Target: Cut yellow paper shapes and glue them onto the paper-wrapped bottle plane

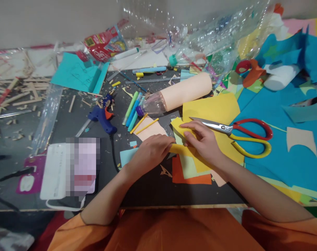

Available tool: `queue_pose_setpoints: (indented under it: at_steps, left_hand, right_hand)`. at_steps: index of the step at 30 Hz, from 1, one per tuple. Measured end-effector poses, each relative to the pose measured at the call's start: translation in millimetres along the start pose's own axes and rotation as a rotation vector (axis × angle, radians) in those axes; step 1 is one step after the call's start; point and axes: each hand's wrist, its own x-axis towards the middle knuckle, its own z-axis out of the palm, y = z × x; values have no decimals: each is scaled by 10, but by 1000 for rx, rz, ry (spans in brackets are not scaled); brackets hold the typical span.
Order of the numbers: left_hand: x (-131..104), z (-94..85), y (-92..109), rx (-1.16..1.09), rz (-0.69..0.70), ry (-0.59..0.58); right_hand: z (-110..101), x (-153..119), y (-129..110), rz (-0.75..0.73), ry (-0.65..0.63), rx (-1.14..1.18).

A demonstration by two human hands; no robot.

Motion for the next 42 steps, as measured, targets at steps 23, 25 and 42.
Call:
queue_pose_setpoints:
  at_steps: [23,25,42]
  left_hand:
    - [9,-20,-28,127,-4,-2]
    - [13,-26,-3,9,-59,53]
    - [77,-80,-6,-774,-675,588]
  right_hand:
    - [-20,-13,-111,-136,81,-87]
    - [-3,-37,-114,-120,42,-65]
    - [-4,-39,-45,-478,-251,-764]
